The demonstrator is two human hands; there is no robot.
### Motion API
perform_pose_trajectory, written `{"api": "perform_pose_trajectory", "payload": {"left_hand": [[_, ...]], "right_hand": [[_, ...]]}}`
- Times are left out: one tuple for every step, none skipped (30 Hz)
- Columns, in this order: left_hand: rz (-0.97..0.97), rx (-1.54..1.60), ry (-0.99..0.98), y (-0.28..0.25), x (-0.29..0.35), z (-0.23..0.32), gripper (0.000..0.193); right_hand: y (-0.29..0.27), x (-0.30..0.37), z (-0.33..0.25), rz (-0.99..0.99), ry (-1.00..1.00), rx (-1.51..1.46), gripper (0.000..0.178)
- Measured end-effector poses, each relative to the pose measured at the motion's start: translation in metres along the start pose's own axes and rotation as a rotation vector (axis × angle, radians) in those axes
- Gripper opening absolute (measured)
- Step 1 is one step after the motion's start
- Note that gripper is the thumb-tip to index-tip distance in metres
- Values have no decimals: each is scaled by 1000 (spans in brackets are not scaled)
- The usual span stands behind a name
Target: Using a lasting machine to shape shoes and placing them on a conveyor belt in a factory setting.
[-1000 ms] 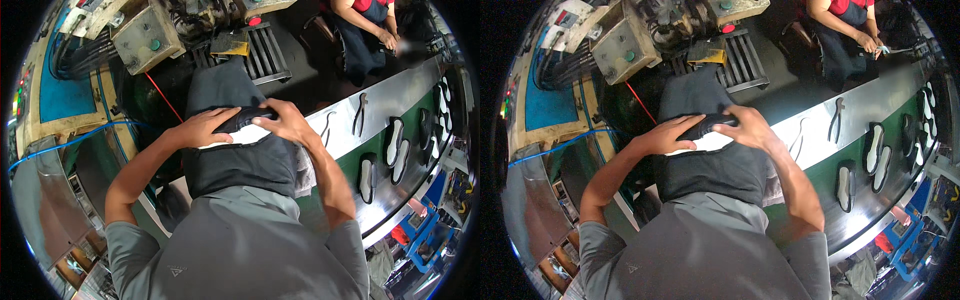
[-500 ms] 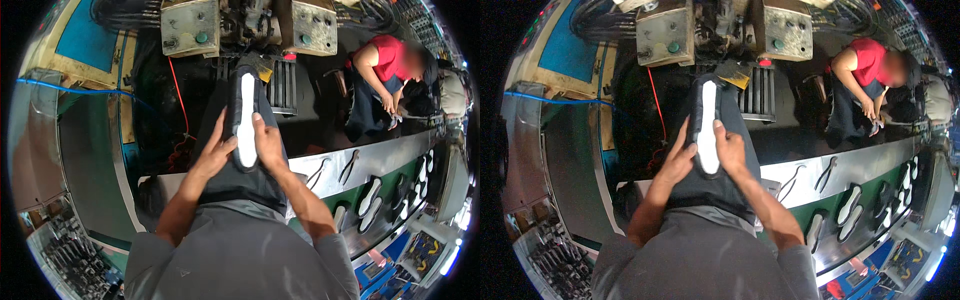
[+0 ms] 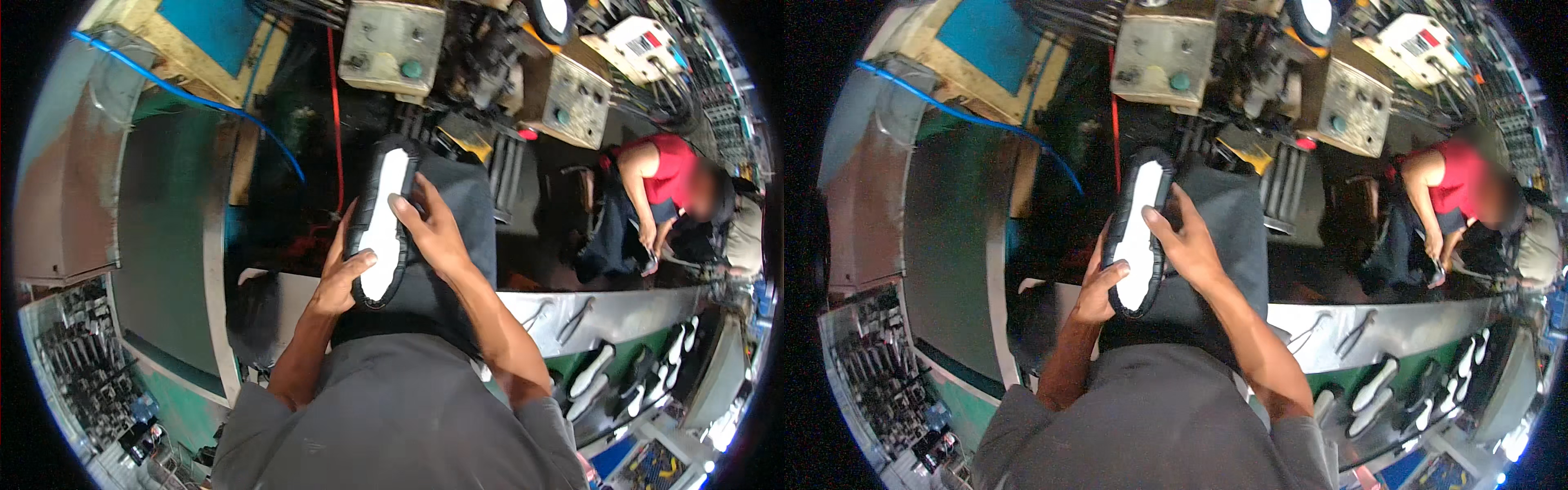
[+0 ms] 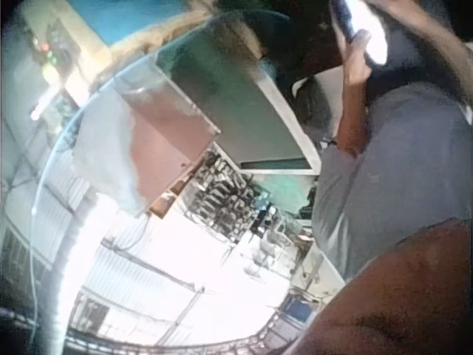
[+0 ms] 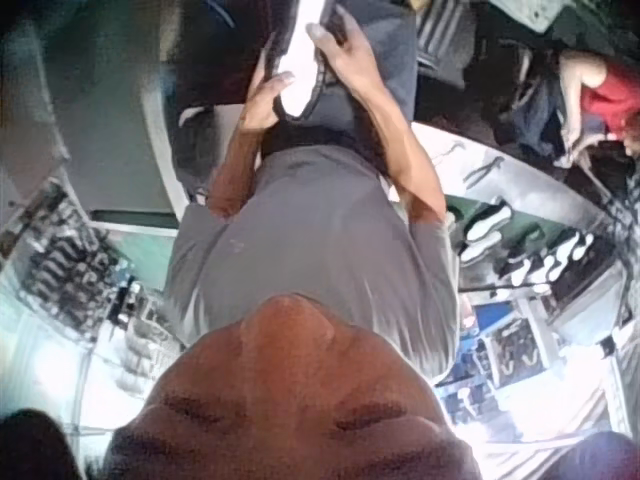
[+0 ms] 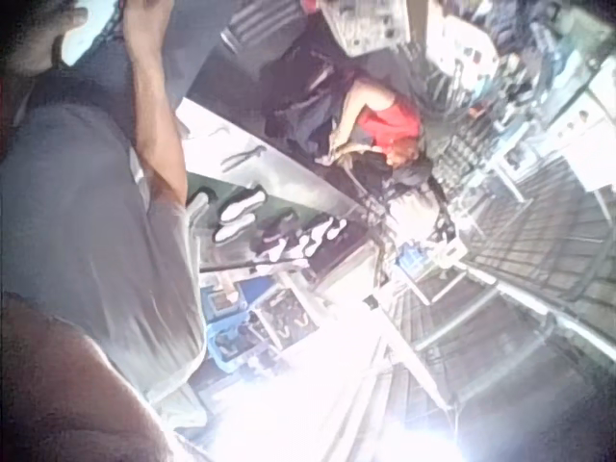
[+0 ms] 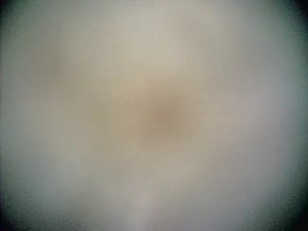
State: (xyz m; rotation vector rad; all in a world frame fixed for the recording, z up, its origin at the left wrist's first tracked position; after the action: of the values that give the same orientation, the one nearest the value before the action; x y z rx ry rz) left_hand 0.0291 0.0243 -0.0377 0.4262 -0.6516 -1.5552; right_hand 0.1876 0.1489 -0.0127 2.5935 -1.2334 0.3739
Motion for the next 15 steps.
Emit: {"api": "perform_pose_trajectory", "payload": {"left_hand": [[123,30,18,-19,6,-6,93],[187,70,3,-38,9,2,86],[324,15,-26,-77,17,7,83],[452,-35,-54,-127,25,13,79],[532,-82,-48,-175,31,26,84],[609,-129,-41,-223,39,46,89],[663,-366,91,-276,55,76,89],[713,-595,228,-309,55,95,89],[876,-621,81,-271,14,111,87],[953,-730,154,-341,56,147,80],[931,-774,177,-395,78,189,80],[952,-1126,134,-417,70,215,68],[894,-1113,140,-420,35,206,68],[873,-969,-80,-415,7,202,61],[872,-837,-291,-409,-8,205,55]], "right_hand": [[-3,3,11,-22,-9,-104,75],[-9,8,23,-35,-17,-207,76],[-17,14,30,-31,16,-218,70],[-28,21,38,-17,47,-224,64],[-42,28,57,22,58,-171,59],[-54,31,81,67,70,-121,54],[-60,34,98,65,101,-147,50],[-67,38,111,64,139,-174,46],[-79,48,123,162,192,-194,44],[-66,41,113,102,189,-240,44],[-61,38,106,72,163,-273,43],[-61,38,104,67,139,-297,43],[-66,38,110,95,140,-298,43],[-72,38,118,117,147,-303,43],[-75,35,117,86,162,-347,46]]}}
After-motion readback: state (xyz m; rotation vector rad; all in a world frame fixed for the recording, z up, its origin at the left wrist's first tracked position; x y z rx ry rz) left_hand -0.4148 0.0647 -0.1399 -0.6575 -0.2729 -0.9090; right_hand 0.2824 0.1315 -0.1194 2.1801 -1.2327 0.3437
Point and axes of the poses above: each hand's wrist, its own x-axis away from the middle knuckle, its own y-axis out of the palm, z = x × y, the point moved 1 cm from there along -x, towards the middle knuckle, and after that the axes turned 13 degrees about -z, right-handed, at the moved point
